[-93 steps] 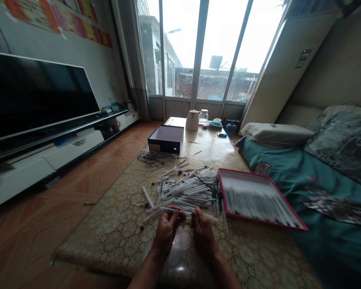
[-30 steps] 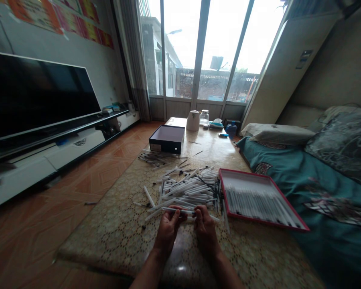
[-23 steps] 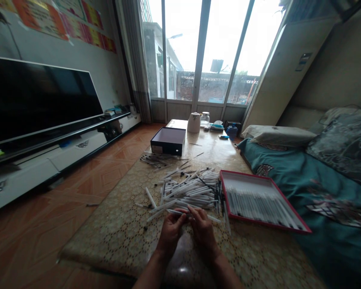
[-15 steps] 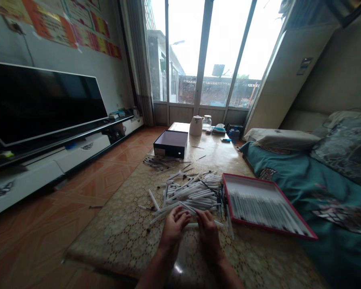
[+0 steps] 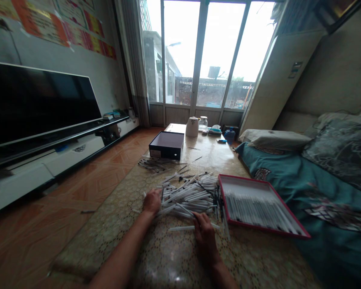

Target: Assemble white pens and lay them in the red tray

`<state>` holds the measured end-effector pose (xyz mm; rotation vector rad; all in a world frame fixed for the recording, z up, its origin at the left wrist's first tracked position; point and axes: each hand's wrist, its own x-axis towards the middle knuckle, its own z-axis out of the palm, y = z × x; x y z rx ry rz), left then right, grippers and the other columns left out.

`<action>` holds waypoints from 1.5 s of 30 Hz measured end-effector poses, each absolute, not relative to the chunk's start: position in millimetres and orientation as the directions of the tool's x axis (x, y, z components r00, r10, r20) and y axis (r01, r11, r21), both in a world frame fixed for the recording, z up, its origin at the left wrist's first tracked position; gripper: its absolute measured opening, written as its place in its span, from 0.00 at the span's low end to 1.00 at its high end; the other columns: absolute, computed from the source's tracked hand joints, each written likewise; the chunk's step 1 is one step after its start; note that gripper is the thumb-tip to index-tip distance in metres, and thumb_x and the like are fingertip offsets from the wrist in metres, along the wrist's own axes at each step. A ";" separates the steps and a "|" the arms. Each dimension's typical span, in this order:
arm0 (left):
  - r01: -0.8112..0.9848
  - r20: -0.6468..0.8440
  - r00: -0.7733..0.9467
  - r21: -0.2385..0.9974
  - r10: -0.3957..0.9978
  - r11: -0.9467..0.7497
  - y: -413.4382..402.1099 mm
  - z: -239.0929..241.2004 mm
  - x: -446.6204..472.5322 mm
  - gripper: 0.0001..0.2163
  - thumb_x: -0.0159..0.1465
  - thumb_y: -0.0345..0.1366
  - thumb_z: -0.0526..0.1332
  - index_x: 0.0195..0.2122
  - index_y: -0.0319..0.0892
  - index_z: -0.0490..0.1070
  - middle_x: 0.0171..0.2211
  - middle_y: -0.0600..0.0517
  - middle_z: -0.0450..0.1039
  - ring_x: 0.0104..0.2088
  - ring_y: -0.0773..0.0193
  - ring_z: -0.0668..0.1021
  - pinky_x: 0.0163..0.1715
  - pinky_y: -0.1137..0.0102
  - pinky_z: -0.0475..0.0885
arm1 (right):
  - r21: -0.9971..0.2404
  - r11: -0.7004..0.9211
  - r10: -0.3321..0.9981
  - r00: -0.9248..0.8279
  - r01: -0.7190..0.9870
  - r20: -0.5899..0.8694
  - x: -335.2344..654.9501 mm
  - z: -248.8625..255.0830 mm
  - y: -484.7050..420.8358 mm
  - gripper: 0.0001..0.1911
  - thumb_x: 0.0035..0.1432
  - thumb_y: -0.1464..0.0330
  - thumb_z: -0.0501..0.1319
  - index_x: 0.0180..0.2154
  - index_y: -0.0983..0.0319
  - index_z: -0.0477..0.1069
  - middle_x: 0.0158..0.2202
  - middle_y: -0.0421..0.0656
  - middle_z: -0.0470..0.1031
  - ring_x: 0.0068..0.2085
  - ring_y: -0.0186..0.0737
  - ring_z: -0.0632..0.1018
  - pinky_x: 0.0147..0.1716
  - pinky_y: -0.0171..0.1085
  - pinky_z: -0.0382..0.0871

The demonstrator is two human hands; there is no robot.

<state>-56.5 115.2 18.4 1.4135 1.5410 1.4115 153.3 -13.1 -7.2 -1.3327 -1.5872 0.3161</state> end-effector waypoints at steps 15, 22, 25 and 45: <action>-0.277 -0.125 -0.156 0.958 0.980 0.078 52.1 29.0 -34.2 0.15 0.45 0.40 0.68 0.33 0.37 0.73 0.23 0.53 0.72 0.22 0.69 0.73 0.24 0.75 0.69 | -0.568 0.415 0.803 0.006 0.711 0.596 151.4 -9.2 -17.4 0.14 0.63 0.70 0.48 0.46 0.58 0.69 0.34 0.45 0.71 0.38 0.42 0.72 0.37 0.40 0.65; -0.413 -0.217 -0.132 0.899 0.967 0.146 33.4 19.8 -25.6 0.16 0.42 0.38 0.71 0.31 0.37 0.75 0.23 0.53 0.74 0.22 0.71 0.73 0.23 0.77 0.70 | -0.491 0.418 0.789 -0.037 0.765 0.614 150.8 -5.4 -19.4 0.14 0.63 0.71 0.47 0.45 0.59 0.68 0.33 0.45 0.70 0.37 0.41 0.72 0.36 0.39 0.65; -0.433 -0.237 -0.139 0.888 0.962 0.156 34.7 17.8 -26.3 0.16 0.42 0.38 0.71 0.32 0.37 0.75 0.23 0.53 0.74 0.22 0.71 0.74 0.23 0.77 0.70 | -0.470 0.431 0.775 -0.050 0.770 0.630 150.7 -3.8 -19.6 0.14 0.63 0.71 0.47 0.45 0.59 0.68 0.32 0.44 0.70 0.36 0.40 0.72 0.35 0.38 0.65; 0.207 -0.119 0.316 0.977 0.941 0.054 34.1 28.2 -52.9 0.14 0.54 0.44 0.60 0.31 0.37 0.73 0.20 0.56 0.67 0.20 0.70 0.67 0.21 0.75 0.61 | -0.522 0.408 0.862 -0.128 0.749 0.490 148.8 7.9 -18.8 0.10 0.63 0.72 0.49 0.38 0.58 0.69 0.32 0.42 0.70 0.36 0.39 0.71 0.33 0.35 0.64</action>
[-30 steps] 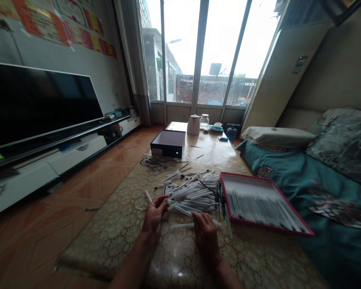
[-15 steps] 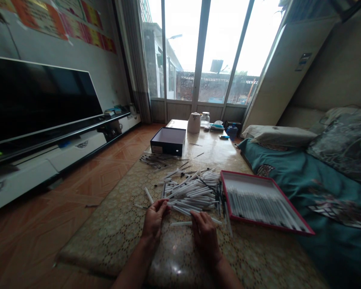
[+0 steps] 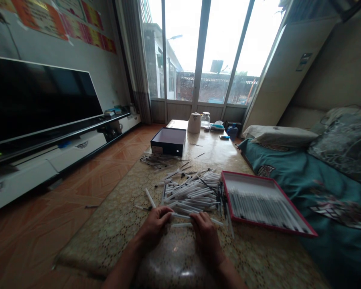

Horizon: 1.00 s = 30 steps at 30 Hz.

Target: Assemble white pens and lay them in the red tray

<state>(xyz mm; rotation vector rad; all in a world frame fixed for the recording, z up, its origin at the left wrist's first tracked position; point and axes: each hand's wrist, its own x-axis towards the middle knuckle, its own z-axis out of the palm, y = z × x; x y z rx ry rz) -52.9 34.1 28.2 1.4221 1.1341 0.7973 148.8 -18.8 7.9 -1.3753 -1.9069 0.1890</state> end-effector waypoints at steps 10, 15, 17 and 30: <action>0.349 -0.044 0.449 0.928 0.892 -0.130 32.0 32.3 -52.0 0.13 0.59 0.43 0.55 0.30 0.39 0.71 0.23 0.55 0.67 0.25 0.67 0.68 0.28 0.73 0.63 | -0.095 0.509 0.818 -0.447 0.855 0.362 169.6 44.3 -6.3 0.03 0.58 0.69 0.59 0.30 0.59 0.67 0.28 0.39 0.71 0.33 0.39 0.69 0.34 0.36 0.56; 0.221 0.019 0.413 0.968 0.911 -0.121 21.0 26.8 -44.9 0.13 0.58 0.43 0.56 0.30 0.38 0.71 0.24 0.54 0.67 0.26 0.66 0.67 0.27 0.73 0.62 | -0.093 0.538 0.803 -0.476 0.838 0.358 176.1 35.9 -9.1 0.06 0.61 0.71 0.54 0.31 0.60 0.67 0.28 0.40 0.71 0.31 0.36 0.69 0.33 0.35 0.53; 0.205 0.034 0.406 0.970 0.913 -0.128 17.3 29.1 -41.6 0.12 0.59 0.43 0.57 0.30 0.38 0.72 0.23 0.54 0.67 0.25 0.66 0.67 0.26 0.73 0.62 | -0.184 0.514 0.834 -0.437 0.838 0.338 178.7 30.7 -11.5 0.07 0.60 0.71 0.53 0.30 0.60 0.67 0.28 0.40 0.71 0.32 0.35 0.70 0.32 0.34 0.54; 0.301 0.117 0.480 0.909 0.869 -0.289 17.8 42.8 -29.8 0.11 0.59 0.40 0.56 0.31 0.39 0.74 0.22 0.53 0.68 0.23 0.67 0.68 0.24 0.73 0.62 | -0.872 0.120 0.923 -0.376 0.475 -0.078 195.3 33.9 -3.2 0.21 0.58 0.60 0.52 0.23 0.66 0.73 0.16 0.35 0.60 0.20 0.28 0.61 0.20 0.28 0.52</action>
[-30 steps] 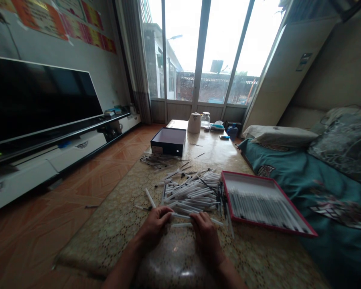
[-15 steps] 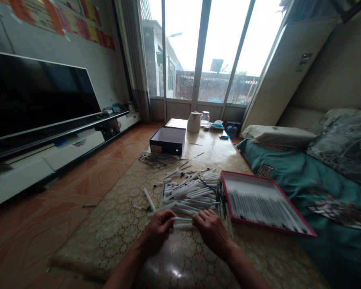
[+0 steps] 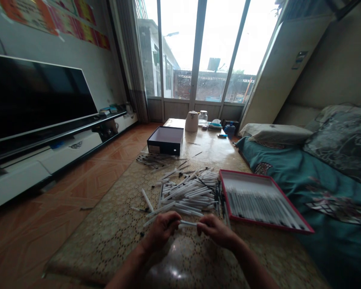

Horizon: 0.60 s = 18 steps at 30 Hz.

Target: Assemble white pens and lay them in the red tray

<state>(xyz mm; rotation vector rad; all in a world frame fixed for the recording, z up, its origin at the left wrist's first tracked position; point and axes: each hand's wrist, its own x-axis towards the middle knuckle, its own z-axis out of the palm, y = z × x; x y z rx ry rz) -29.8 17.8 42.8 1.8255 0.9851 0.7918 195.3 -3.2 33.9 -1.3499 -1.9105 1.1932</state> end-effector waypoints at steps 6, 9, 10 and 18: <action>0.285 0.057 0.279 0.948 0.959 -0.139 13.5 28.8 -17.5 0.21 0.58 0.43 0.58 0.51 0.38 0.67 0.23 0.55 0.66 0.22 0.67 0.67 0.24 0.72 0.63 | -0.815 0.184 0.970 -0.234 0.550 0.061 207.3 47.7 -11.1 0.19 0.58 0.60 0.52 0.26 0.65 0.73 0.21 0.38 0.68 0.25 0.32 0.68 0.25 0.30 0.59; 0.313 0.134 0.160 0.933 0.978 -0.179 8.9 19.5 -13.6 0.21 0.58 0.44 0.57 0.49 0.38 0.68 0.21 0.55 0.66 0.22 0.66 0.68 0.24 0.72 0.64 | -0.800 0.117 0.992 -0.038 0.588 0.118 237.0 56.6 -10.3 0.19 0.59 0.59 0.50 0.32 0.64 0.74 0.23 0.40 0.72 0.26 0.35 0.71 0.26 0.31 0.62; 0.316 0.153 0.142 0.929 0.978 -0.191 7.2 17.2 -12.8 0.19 0.58 0.44 0.57 0.47 0.38 0.70 0.22 0.55 0.66 0.22 0.65 0.68 0.24 0.71 0.65 | -0.796 0.071 0.989 0.061 0.601 0.134 250.7 57.6 -8.5 0.19 0.57 0.58 0.51 0.35 0.64 0.74 0.25 0.42 0.74 0.27 0.37 0.73 0.28 0.32 0.63; 0.350 0.253 0.105 0.896 0.962 -0.274 2.1 15.1 -10.6 0.12 0.59 0.41 0.56 0.39 0.41 0.74 0.34 0.47 0.77 0.33 0.57 0.76 0.34 0.67 0.70 | -0.484 -0.523 0.746 0.651 0.702 0.138 330.8 34.9 15.6 0.21 0.55 0.59 0.50 0.38 0.62 0.76 0.36 0.52 0.78 0.38 0.50 0.77 0.32 0.38 0.65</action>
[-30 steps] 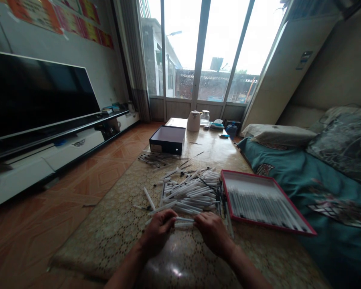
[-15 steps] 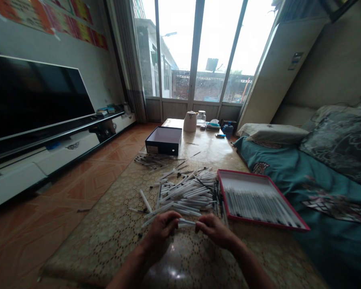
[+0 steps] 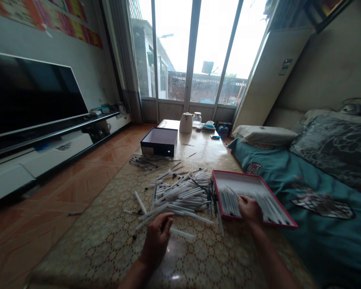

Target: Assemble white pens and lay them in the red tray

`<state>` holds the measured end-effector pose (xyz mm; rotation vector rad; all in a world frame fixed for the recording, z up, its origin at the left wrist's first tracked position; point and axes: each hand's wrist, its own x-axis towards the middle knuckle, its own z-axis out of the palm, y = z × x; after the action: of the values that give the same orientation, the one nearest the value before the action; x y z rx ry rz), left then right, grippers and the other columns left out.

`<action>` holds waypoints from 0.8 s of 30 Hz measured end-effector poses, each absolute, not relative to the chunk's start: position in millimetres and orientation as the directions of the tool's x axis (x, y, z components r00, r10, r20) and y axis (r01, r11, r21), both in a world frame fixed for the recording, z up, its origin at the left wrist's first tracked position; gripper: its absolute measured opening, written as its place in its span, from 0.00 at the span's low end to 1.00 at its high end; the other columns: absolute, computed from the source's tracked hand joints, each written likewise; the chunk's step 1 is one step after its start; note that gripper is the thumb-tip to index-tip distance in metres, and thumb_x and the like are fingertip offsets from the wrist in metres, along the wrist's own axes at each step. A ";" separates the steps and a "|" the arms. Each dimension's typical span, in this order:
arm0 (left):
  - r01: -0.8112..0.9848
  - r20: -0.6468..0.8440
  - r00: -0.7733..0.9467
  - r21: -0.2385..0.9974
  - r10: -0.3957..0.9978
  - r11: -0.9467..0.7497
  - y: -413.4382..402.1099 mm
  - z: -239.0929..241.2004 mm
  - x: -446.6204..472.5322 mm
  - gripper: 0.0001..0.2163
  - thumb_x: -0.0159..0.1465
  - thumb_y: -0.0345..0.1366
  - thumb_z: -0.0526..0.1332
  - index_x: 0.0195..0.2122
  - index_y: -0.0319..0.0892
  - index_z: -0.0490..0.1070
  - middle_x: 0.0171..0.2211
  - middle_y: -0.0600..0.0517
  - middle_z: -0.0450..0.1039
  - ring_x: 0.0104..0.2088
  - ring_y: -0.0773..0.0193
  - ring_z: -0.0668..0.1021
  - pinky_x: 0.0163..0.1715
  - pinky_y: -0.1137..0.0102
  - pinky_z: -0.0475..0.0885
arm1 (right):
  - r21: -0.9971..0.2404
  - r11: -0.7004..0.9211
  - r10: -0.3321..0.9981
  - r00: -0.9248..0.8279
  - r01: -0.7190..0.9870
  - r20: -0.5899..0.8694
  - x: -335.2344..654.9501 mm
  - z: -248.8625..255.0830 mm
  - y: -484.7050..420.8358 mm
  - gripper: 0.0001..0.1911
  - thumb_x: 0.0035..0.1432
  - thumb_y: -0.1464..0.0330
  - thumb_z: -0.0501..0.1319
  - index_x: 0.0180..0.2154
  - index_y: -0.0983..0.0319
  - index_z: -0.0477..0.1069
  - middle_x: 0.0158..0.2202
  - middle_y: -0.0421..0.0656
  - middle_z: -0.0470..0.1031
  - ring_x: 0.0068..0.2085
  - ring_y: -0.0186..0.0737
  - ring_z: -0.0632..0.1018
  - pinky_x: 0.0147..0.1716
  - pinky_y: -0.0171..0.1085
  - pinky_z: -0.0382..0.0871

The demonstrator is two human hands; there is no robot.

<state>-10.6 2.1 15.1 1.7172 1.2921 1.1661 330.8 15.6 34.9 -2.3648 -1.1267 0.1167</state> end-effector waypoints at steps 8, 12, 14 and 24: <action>0.372 0.296 0.094 0.875 0.951 -0.309 2.9 16.9 -12.0 0.10 0.59 0.39 0.56 0.36 0.42 0.74 0.34 0.47 0.77 0.36 0.56 0.77 0.38 0.65 0.70 | -0.323 -0.579 0.770 0.632 0.749 0.085 323.3 16.3 20.1 0.19 0.54 0.60 0.50 0.39 0.59 0.75 0.37 0.52 0.77 0.39 0.53 0.76 0.37 0.47 0.63; 0.371 0.316 0.091 0.870 0.944 -0.327 1.7 15.8 -11.4 0.09 0.59 0.37 0.56 0.37 0.43 0.74 0.35 0.47 0.77 0.36 0.57 0.77 0.38 0.66 0.70 | -0.288 -0.561 0.785 0.609 0.776 0.112 329.7 9.2 19.6 0.19 0.54 0.60 0.50 0.38 0.59 0.76 0.37 0.52 0.76 0.38 0.51 0.76 0.34 0.43 0.64; 0.383 0.339 0.080 0.858 0.937 -0.343 0.9 16.4 -11.1 0.09 0.59 0.37 0.56 0.37 0.43 0.73 0.34 0.48 0.76 0.36 0.57 0.77 0.38 0.66 0.70 | -0.296 -0.518 0.799 0.578 0.803 0.169 331.5 8.5 25.7 0.19 0.56 0.63 0.49 0.40 0.61 0.75 0.38 0.52 0.75 0.39 0.48 0.76 0.35 0.40 0.65; 0.424 0.324 0.140 0.834 0.936 -0.353 1.0 17.9 -11.7 0.08 0.60 0.34 0.54 0.34 0.42 0.72 0.31 0.47 0.74 0.34 0.58 0.76 0.36 0.66 0.70 | -0.173 -0.282 0.934 0.311 0.944 0.175 314.6 8.7 84.4 0.22 0.61 0.59 0.48 0.50 0.63 0.68 0.51 0.49 0.69 0.52 0.46 0.67 0.49 0.41 0.58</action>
<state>-11.7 1.0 17.9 1.8556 1.3012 1.1665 314.6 84.4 8.7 -2.3358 -1.7112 -0.0578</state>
